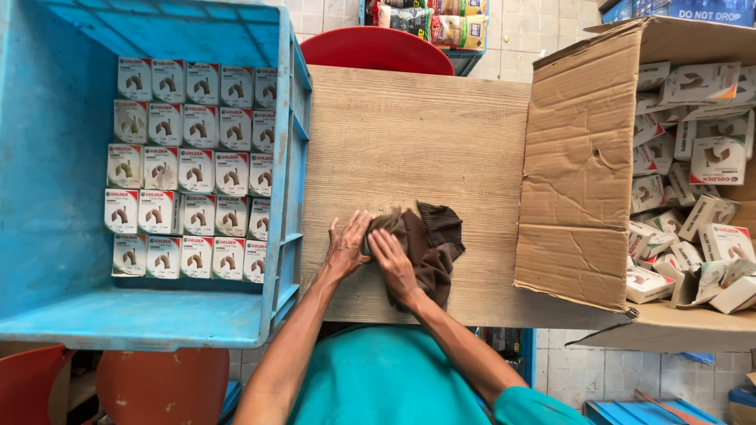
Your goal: The person repeatedly picks small product boxes from a cardboard carton, wipes each box with a dark cloth on a flat surface, and places the cleaned boxes into a blue crate. The process is repeated for multiple boxes throughout the clip.
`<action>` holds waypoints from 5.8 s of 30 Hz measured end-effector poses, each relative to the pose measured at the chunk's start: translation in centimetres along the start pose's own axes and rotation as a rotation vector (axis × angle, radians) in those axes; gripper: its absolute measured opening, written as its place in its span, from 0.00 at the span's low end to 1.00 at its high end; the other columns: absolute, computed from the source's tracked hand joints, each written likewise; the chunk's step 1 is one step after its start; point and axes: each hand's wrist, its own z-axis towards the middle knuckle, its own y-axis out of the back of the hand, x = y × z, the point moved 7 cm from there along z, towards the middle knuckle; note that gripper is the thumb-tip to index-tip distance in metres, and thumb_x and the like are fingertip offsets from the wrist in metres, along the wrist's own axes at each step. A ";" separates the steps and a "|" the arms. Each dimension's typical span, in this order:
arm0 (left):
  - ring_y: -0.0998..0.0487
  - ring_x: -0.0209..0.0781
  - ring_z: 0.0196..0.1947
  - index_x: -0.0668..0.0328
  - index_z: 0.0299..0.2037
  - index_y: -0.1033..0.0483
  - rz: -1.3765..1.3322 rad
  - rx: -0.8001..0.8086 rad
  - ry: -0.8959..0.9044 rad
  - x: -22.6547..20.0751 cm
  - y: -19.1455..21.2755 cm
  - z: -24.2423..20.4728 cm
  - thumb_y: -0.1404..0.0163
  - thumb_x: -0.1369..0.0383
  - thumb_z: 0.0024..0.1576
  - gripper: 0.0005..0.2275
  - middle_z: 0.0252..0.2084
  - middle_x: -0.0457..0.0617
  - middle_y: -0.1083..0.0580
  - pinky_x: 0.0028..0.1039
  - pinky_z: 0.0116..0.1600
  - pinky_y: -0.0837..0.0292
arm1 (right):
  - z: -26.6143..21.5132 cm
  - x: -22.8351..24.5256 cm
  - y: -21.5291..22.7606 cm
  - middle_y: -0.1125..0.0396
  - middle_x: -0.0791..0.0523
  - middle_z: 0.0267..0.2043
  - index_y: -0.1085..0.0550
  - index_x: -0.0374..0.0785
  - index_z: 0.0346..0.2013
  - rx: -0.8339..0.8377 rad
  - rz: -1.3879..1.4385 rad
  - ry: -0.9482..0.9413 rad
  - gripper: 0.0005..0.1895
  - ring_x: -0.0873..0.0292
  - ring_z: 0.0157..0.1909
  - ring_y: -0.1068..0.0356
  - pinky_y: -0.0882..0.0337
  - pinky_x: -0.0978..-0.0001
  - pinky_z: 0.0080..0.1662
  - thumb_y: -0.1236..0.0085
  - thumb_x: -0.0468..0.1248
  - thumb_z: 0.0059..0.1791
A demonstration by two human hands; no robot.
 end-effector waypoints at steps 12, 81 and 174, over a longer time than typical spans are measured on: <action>0.48 0.40 0.73 0.51 0.72 0.49 -0.025 -0.020 -0.025 -0.1 0.2 -0.1 0.40 0.69 0.40 0.45 0.72 0.45 0.44 0.55 0.70 0.63 | -1.6 1.0 -1.0 0.36 0.54 0.61 0.29 0.43 0.56 0.010 0.043 0.084 0.20 0.55 0.64 0.37 0.37 0.66 0.65 0.55 0.28 0.50; 0.50 0.41 0.74 0.46 0.72 0.49 -0.125 -0.058 0.002 -2.7 -0.8 1.8 0.37 0.58 0.37 0.48 0.71 0.42 0.41 0.62 0.70 0.71 | -5.9 -5.7 -0.9 0.37 0.59 0.51 0.34 0.47 0.61 0.264 0.198 -0.322 0.25 0.55 0.52 0.35 0.32 0.66 0.49 0.56 0.31 0.48; 0.39 0.47 0.68 0.45 0.60 0.30 0.038 -0.649 -0.439 2.7 34.5 -8.3 0.50 0.58 0.59 0.18 0.68 0.52 0.37 0.40 0.66 0.52 | 18.6 13.7 15.4 0.45 0.45 0.64 0.40 0.37 0.67 -0.118 0.094 -0.491 0.36 0.41 0.66 0.43 0.41 0.51 0.64 0.41 0.48 0.48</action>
